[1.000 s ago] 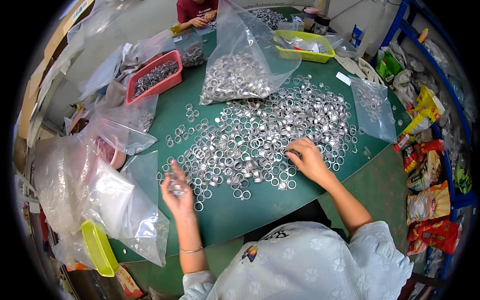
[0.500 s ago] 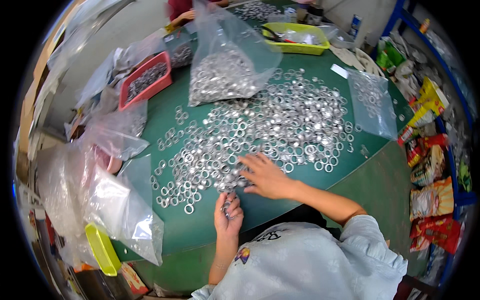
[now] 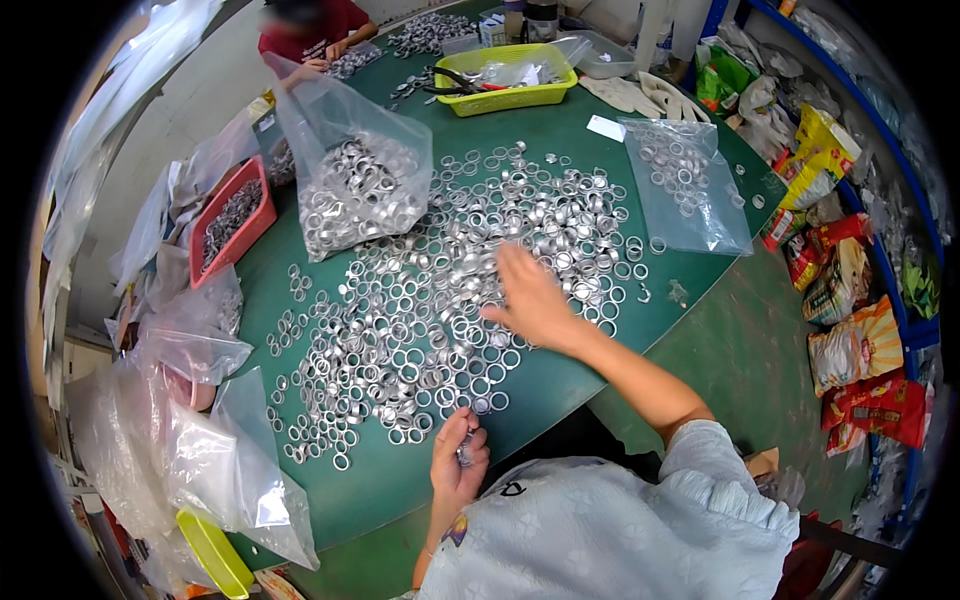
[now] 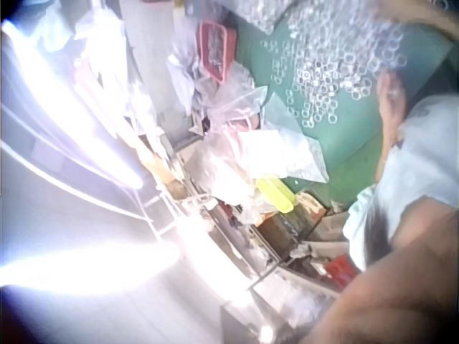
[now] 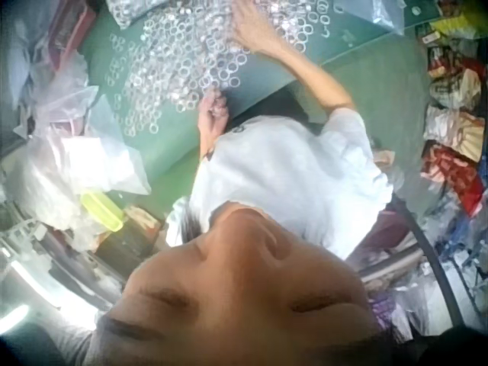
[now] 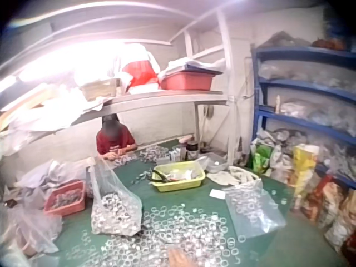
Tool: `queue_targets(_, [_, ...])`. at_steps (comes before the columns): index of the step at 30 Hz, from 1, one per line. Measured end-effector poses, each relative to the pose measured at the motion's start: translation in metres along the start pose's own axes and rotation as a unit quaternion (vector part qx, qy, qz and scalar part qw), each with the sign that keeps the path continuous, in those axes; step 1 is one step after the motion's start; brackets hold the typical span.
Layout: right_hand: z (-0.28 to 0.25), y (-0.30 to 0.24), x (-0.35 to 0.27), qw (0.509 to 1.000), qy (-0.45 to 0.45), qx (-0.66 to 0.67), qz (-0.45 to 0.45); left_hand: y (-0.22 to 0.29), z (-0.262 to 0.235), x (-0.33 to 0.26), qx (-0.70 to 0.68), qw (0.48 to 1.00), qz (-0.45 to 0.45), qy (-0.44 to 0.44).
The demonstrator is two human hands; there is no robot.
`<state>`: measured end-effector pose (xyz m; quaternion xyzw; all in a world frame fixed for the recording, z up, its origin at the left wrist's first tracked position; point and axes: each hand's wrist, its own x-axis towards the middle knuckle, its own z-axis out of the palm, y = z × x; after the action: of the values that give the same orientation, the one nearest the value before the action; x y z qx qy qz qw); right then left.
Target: The person sorts through a large pile of small metal rings on a green table, picking them up by hand and placing them into small plastic bags.
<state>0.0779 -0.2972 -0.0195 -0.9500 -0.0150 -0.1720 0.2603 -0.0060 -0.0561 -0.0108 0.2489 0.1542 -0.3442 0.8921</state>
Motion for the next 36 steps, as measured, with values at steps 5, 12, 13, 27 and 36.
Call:
queue_targets(5, [-0.012,-0.023,-0.026,0.991,-0.053,-0.002,-0.124,-0.012,0.013,0.013,0.009,1.0,-0.017,-0.008])
queue_targets(12, [-0.069,0.066,-0.006,0.978,0.154,-0.107,0.087,-0.025,0.038,0.024,-0.04,0.997,-0.061,-0.012])
queue_targets(13, [-0.071,0.081,-0.005,0.969,0.146,-0.166,0.107,-0.029,0.045,0.027,-0.034,0.997,-0.073,0.012])
queue_targets(27, [-0.107,0.041,-0.045,0.972,-0.051,0.225,0.042,-0.064,0.07,0.085,-0.053,0.987,-0.15,-0.022])
queue_targets(36, [-0.103,0.062,-0.048,0.993,0.083,0.033,0.076,-0.071,0.07,0.093,-0.109,0.974,-0.194,-0.034])
